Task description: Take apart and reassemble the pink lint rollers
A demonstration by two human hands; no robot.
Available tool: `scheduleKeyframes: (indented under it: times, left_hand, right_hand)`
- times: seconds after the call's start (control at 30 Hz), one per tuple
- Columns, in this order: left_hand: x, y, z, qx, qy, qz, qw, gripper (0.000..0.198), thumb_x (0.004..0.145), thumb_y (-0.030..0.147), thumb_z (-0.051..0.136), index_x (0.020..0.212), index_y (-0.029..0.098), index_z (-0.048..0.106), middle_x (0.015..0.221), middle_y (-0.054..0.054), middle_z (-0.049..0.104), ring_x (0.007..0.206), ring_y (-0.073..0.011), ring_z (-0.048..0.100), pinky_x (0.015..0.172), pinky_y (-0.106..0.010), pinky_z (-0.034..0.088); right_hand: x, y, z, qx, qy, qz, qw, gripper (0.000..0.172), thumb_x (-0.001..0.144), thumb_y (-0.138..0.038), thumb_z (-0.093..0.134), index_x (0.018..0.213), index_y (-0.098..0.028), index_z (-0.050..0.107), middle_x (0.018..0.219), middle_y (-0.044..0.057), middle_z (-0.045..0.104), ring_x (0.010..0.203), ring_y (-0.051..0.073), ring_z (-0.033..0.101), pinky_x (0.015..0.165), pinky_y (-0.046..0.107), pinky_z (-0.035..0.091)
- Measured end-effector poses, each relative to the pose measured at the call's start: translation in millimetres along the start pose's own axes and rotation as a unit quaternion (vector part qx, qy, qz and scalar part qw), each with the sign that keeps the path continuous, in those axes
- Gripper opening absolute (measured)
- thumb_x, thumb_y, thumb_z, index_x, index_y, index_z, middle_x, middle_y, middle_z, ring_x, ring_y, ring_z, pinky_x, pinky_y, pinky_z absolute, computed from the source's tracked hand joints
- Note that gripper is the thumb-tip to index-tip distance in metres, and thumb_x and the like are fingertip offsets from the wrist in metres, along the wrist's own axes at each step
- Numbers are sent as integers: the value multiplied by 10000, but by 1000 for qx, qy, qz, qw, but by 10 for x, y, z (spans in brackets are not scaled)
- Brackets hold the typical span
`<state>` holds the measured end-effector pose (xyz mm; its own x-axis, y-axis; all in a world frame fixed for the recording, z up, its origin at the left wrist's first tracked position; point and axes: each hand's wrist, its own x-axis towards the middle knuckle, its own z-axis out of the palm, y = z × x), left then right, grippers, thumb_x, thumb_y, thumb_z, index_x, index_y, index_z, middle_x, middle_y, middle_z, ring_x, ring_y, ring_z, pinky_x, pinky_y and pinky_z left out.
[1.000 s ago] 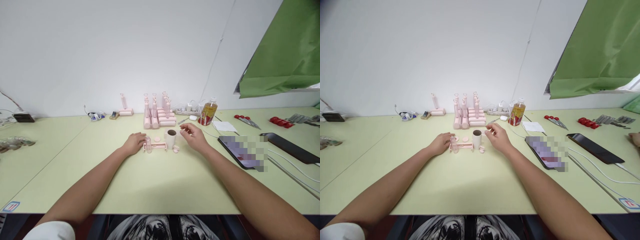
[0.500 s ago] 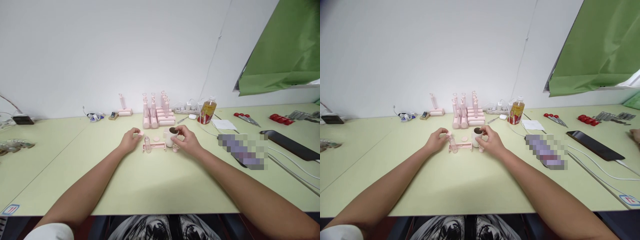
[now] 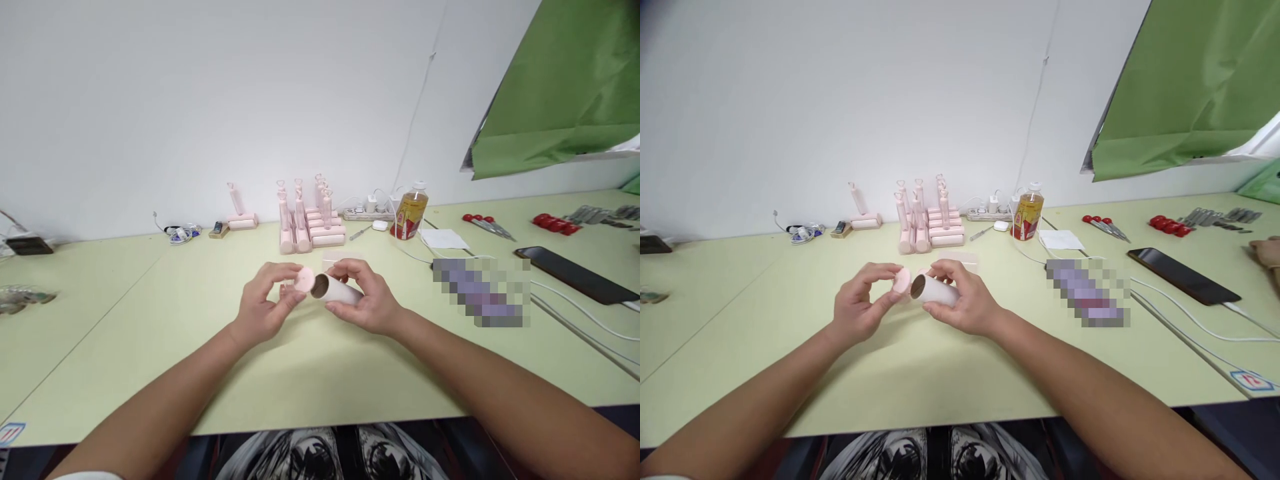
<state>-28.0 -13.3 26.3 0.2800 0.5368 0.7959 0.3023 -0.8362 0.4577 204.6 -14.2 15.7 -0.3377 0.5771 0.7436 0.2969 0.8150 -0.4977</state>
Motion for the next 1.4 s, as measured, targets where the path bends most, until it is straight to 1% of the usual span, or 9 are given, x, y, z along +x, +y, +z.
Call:
scheduleKeyframes:
  times: [0.37,0.53,0.63,0.73,0.9,1.0,1.1,1.23,1.4]
  left_hand:
    - [-36,93,108,-2,-53,41,998,228,858,214,650,1073,235,578,1120,-92,679,977,-203,632,752,-352,520]
    - [-49,91,108,12,-77,20,997,228,882,277,621,1099,258,552,1163,-105,648,1072,-237,612,832,-408,525]
    - [-65,79,110,55,-56,35,996,415,834,368,673,1201,264,510,1271,-141,551,1211,-287,526,908,-461,512]
    - [-89,89,138,78,20,59,995,666,762,384,729,1332,274,402,1306,-156,466,1194,-287,504,786,-392,554]
    - [-51,143,91,57,-119,109,985,529,813,261,656,1303,273,456,1175,-107,595,850,-162,612,571,-251,518]
    - [74,30,-81,83,-19,74,994,388,837,255,607,1216,238,526,1157,-99,609,753,-133,608,551,-248,499]
    - [253,-294,-274,142,71,-75,985,221,868,308,558,1057,210,615,993,-57,651,715,-132,600,629,-276,507]
    - [437,-859,-323,141,-133,-188,963,244,845,379,541,957,210,676,965,-61,695,770,-180,616,698,-316,512]
    - [551,-1196,-23,58,-338,-129,930,265,772,429,631,924,227,713,1106,-81,684,1019,-248,611,881,-369,487]
  right_hand:
    - [-11,-22,-3,-29,-33,-23,999,459,777,-324,703,1172,-257,480,1051,68,653,884,202,649,731,339,550]
    - [-2,-39,-6,-18,-39,-2,999,439,784,-341,692,1162,-265,482,1038,63,658,858,199,651,712,336,547]
    - [0,-37,-12,-17,-32,8,999,435,784,-337,691,1158,-261,483,1016,58,658,860,200,647,732,340,541]
    - [-3,-24,-11,-14,-20,27,999,439,780,-331,697,1155,-260,480,988,49,660,843,197,644,731,339,537]
    - [1,-7,-9,-22,-3,-8,1000,425,803,-316,671,1181,-273,481,1035,57,647,904,213,636,765,351,532]
    - [21,4,-33,-45,26,-26,998,429,823,-308,656,1211,-279,478,1058,64,632,908,211,624,785,360,527]
    - [41,39,-66,-63,77,6,995,453,831,-330,646,1245,-273,472,1097,81,618,899,213,615,788,373,524]
    - [53,118,-92,-34,121,56,990,456,840,-358,627,1259,-259,475,1138,93,608,944,224,611,803,385,522]
    - [50,168,-87,-16,112,89,990,424,835,-362,628,1222,-249,496,1093,82,623,889,207,608,786,379,523]
